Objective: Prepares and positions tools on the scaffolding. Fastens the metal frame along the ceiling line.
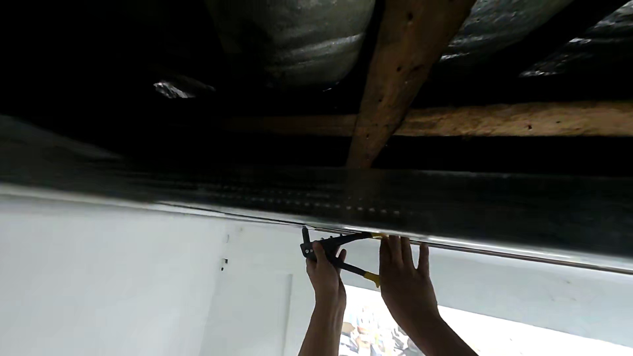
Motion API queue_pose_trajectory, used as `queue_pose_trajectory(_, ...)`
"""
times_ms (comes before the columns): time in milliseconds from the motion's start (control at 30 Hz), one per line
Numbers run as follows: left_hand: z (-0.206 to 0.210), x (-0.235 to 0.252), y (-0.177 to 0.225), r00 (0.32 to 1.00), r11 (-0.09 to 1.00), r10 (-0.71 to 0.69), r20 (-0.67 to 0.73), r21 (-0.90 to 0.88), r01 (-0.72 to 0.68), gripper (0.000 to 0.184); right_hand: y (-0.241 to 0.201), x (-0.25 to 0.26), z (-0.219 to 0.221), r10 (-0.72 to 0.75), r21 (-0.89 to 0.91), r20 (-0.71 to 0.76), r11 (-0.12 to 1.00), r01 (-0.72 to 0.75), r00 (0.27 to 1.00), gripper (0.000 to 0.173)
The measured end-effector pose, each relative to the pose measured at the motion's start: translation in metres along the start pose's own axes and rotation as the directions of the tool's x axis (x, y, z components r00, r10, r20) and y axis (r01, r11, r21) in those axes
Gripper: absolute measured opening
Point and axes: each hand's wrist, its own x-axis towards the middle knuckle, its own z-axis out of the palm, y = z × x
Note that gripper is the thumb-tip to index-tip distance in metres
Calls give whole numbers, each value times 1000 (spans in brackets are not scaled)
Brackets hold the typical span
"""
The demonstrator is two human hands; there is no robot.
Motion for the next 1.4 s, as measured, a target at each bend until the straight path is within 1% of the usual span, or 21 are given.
queue_pose_trajectory(133,-22,8,6,987,991,-70,144,-102,86,37,-11,-14,-19,-83,-4,15,997,83,996,63)
queue_pose_trajectory(300,-10,1,17,984,979,-126,124,-144,144,40,6,7,-37,-171,-8,-104,985,171,980,80)
queue_pose_trajectory(367,-7,0,17,985,981,-128,118,-134,143,42,19,20,-39,-211,-23,-96,977,210,973,92)
queue_pose_trajectory(400,-6,0,16,985,981,-125,122,-133,141,43,24,25,-40,-239,-38,-86,971,237,967,91)
queue_pose_trajectory(467,-3,-2,15,988,984,-115,107,-126,128,41,32,35,-42,-307,-46,-46,951,305,951,79)
queue_pose_trajectory(533,-3,-3,15,990,985,-106,96,-126,118,41,35,42,-48,-351,-35,-15,936,350,936,74)
queue_pose_trajectory(633,1,-5,16,993,986,-104,59,-127,111,40,32,45,-60,-355,-24,116,933,360,928,80)
queue_pose_trajectory(800,0,-5,18,995,991,-93,39,-96,96,42,29,53,-53,-366,-36,133,927,373,921,73)
queue_pose_trajectory(867,-5,-4,21,996,994,-77,44,-78,80,40,30,62,-67,-417,45,273,906,422,867,64)
queue_pose_trajectory(933,-9,-4,24,995,994,-92,35,-56,94,40,30,82,-91,-469,157,512,875,458,720,44)
queue_pose_trajectory(967,-10,-4,24,994,993,-105,27,-51,106,40,30,90,-95,-480,175,578,863,475,660,39)
queue_pose_trajectory(1000,-10,-2,25,993,992,-112,24,-47,113,40,30,91,-92,-494,164,551,854,493,672,35)
queue_pose_trajectory(1033,-11,-2,26,993,992,-114,24,-45,115,40,29,82,-86,-499,131,441,858,496,746,32)
queue_pose_trajectory(1067,-12,-2,25,993,992,-114,32,-46,116,40,27,64,-73,-479,77,236,877,475,846,30)
queue_pose_trajectory(1100,-13,-2,24,992,992,-113,49,-58,116,40,20,44,-56,-435,24,22,900,435,900,34)
queue_pose_trajectory(1133,-15,0,21,992,990,-106,75,-85,112,40,8,24,-45,-396,29,-60,917,398,917,49)
queue_pose_trajectory(1167,-17,2,18,991,989,-86,100,-113,97,39,-5,4,-43,-390,62,-64,917,394,918,65)
queue_pose_trajectory(1200,-18,4,15,993,990,-66,103,-118,78,38,-17,-12,-42,-396,94,-33,913,397,918,75)
queue_pose_trajectory(1267,-19,5,12,994,993,-57,97,-102,67,38,-23,-23,-44,-400,110,53,913,393,915,82)
queue_pose_trajectory(1333,-22,7,16,988,990,-85,129,-97,98,40,-8,-5,-42,-347,96,55,935,341,936,95)
queue_pose_trajectory(1400,-15,1,18,986,985,-115,124,-112,129,41,16,22,-46,-324,6,41,946,324,945,97)
